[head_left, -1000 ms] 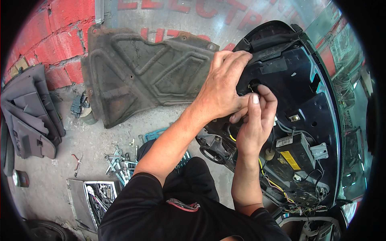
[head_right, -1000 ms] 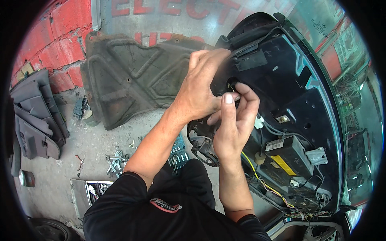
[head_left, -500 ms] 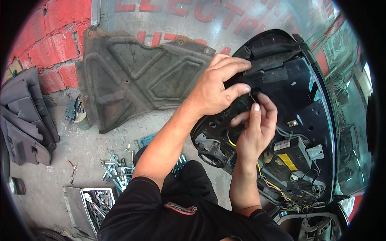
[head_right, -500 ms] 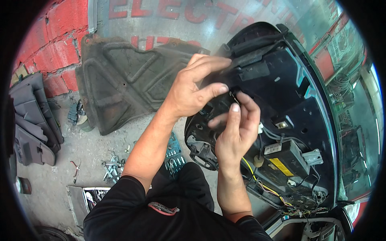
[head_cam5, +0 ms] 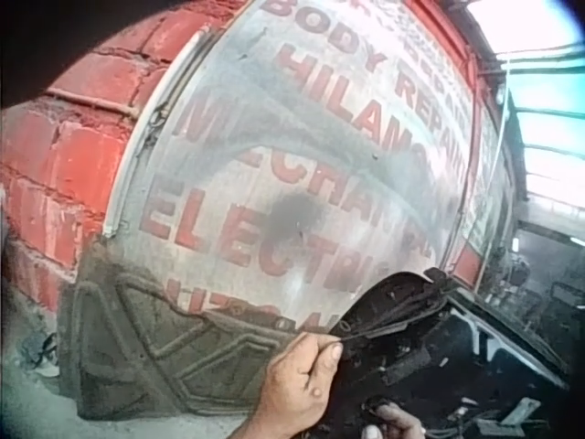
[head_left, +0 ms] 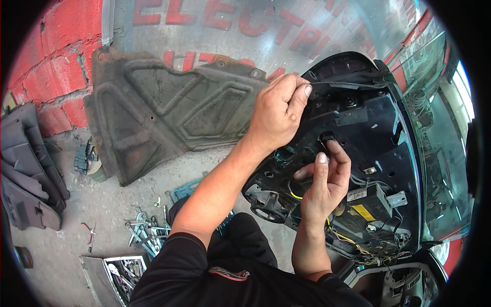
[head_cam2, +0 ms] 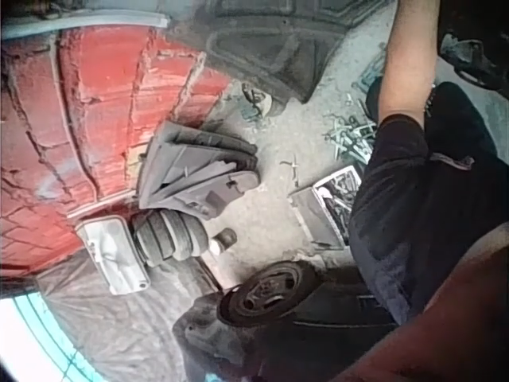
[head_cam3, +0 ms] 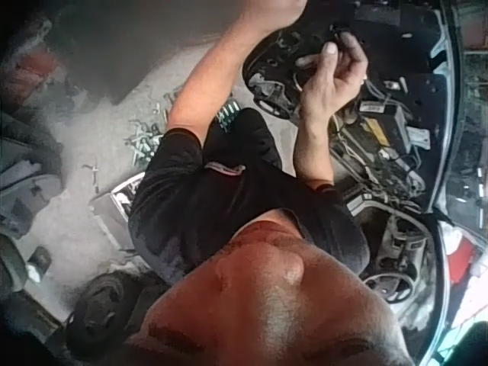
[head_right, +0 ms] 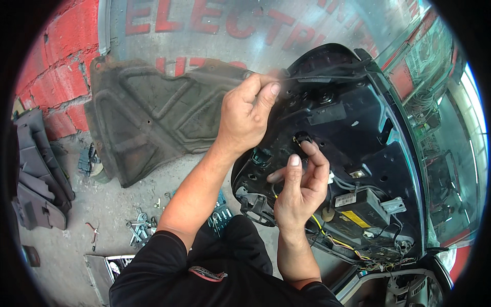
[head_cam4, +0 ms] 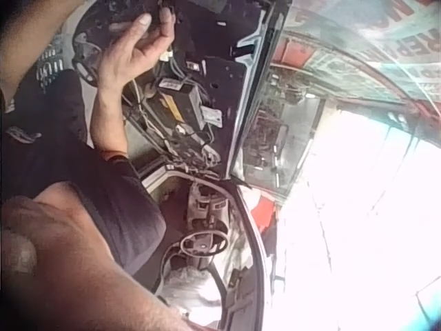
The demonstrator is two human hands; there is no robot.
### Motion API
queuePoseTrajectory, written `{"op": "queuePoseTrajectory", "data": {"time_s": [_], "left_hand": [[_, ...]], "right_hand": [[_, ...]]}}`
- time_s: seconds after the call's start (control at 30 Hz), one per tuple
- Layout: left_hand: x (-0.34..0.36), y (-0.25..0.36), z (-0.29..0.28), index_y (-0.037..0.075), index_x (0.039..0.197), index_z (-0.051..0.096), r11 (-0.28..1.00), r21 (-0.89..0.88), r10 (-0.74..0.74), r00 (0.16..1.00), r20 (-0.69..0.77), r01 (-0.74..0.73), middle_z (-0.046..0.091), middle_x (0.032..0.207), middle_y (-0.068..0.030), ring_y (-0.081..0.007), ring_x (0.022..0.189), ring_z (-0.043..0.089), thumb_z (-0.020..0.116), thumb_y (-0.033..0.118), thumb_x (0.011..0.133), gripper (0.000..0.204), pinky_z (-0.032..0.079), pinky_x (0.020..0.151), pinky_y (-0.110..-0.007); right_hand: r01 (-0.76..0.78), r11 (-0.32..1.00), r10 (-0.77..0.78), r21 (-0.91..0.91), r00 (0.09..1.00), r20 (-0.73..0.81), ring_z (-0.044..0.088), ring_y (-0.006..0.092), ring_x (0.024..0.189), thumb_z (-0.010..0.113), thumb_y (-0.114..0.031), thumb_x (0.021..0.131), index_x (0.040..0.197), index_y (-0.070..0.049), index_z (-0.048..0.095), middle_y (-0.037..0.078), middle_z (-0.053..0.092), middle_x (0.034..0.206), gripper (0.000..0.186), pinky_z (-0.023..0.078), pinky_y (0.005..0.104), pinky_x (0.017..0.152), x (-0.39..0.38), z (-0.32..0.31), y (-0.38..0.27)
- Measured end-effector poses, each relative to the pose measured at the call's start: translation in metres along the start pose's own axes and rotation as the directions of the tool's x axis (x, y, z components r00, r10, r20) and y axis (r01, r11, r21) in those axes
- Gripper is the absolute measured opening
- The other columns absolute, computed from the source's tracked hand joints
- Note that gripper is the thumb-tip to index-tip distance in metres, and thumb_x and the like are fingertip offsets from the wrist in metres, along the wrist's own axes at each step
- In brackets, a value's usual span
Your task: Repairing the electrical components inside a car door.
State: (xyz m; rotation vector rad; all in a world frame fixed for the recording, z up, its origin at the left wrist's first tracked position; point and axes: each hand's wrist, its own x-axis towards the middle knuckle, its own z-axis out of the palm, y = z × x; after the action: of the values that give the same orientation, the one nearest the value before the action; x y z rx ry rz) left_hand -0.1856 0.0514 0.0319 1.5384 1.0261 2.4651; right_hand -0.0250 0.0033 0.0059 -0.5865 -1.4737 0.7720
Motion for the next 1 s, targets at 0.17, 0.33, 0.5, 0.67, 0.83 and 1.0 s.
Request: {"op": "queuePoseTrajectory", "data": {"time_s": [0.17,0.33,0.5,0.67,0.83,1.0], "left_hand": [[0.006,-0.01,0.006,0.0,0.105,0.07,0.997,-0.01,0.077,0.992,-0.098,-0.078,0.071,0.086,-0.0133,-0.0277,0.078,0.069,0.069,0.013,0.105,0.013,0.055,0.074,-0.037],[0.006,-0.009,0.014,0.001,0.114,0.07,0.999,0.01,-0.046,0.995,-0.093,0.047,0.075,0.082,-0.008,-0.0108,0.073,0.067,0.069,0.011,0.106,0.013,0.054,0.072,-0.029],[0.0,-0.001,0.02,-0.003,0.133,0.059,0.963,-0.198,-0.199,0.978,-0.067,0.183,0.073,0.078,-0.0044,-0.008,0.078,0.068,0.067,0.008,0.106,0.03,0.055,0.073,-0.026],[0.003,-0.015,0.004,0.0,0.148,0.054,0.897,0.009,0.429,0.876,0.22,-0.441,0.068,0.124,-0.0164,-0.0294,0.109,0.065,0.068,0.008,0.1,0.051,0.054,0.095,-0.04],[0.06,0.003,-0.01,0.006,0.143,0.059,0.876,-0.054,0.419,0.699,0.579,-0.479,0.069,0.099,-0.0103,-0.0329,0.103,0.058,0.084,0.014,0.074,0.075,0.048,0.091,-0.048],[0.083,0.007,-0.011,0.0,0.144,0.057,0.946,-0.018,0.211,0.571,0.794,-0.323,0.061,0.127,-0.0169,-0.0318,0.113,0.065,0.085,0.015,0.077,0.075,0.058,0.103,-0.043]], "right_hand": [[-0.007,0.998,0.009,0.057,0.999,-0.036,0.064,0.0105,0.062,0.059,-0.003,0.11,0.135,0.005,0.055,0.017,0.068,0.128,0.026,0.055,0.0235,0.053,0.006,0.006,0.002],[0.004,0.999,0.001,0.044,0.993,-0.12,0.058,0.0109,0.05,0.059,-0.003,0.111,0.123,0.004,0.061,0.015,0.073,0.114,0.015,0.05,0.024,0.044,0.006,0.005,0.01],[-0.016,0.999,0.021,0.032,0.988,-0.152,0.055,0.0097,0.046,0.059,-0.003,0.111,0.121,0.003,0.061,0.013,0.073,0.105,0.011,0.049,0.0247,0.043,0.004,0.01,0.007],[0.002,0.999,0.003,0.039,0.994,-0.11,0.055,0.0079,0.048,0.059,-0.003,0.11,0.123,0.003,0.061,0.014,0.072,0.099,0.013,0.049,0.0223,0.045,0.003,0.014,0.006],[0.007,1.0,-0.007,-0.001,0.995,-0.103,0.062,0.0069,0.056,0.059,0.002,0.108,0.12,0.005,0.065,0.022,0.067,0.131,0.013,0.052,0.0199,0.049,0.003,0.011,0.01],[0.063,0.994,-0.072,-0.093,0.993,-0.093,0.063,0.006,0.056,0.059,0.004,0.108,0.118,0.005,0.067,0.019,0.072,0.121,0.014,0.051,0.0201,0.047,0.011,0.007,0.007]]}}
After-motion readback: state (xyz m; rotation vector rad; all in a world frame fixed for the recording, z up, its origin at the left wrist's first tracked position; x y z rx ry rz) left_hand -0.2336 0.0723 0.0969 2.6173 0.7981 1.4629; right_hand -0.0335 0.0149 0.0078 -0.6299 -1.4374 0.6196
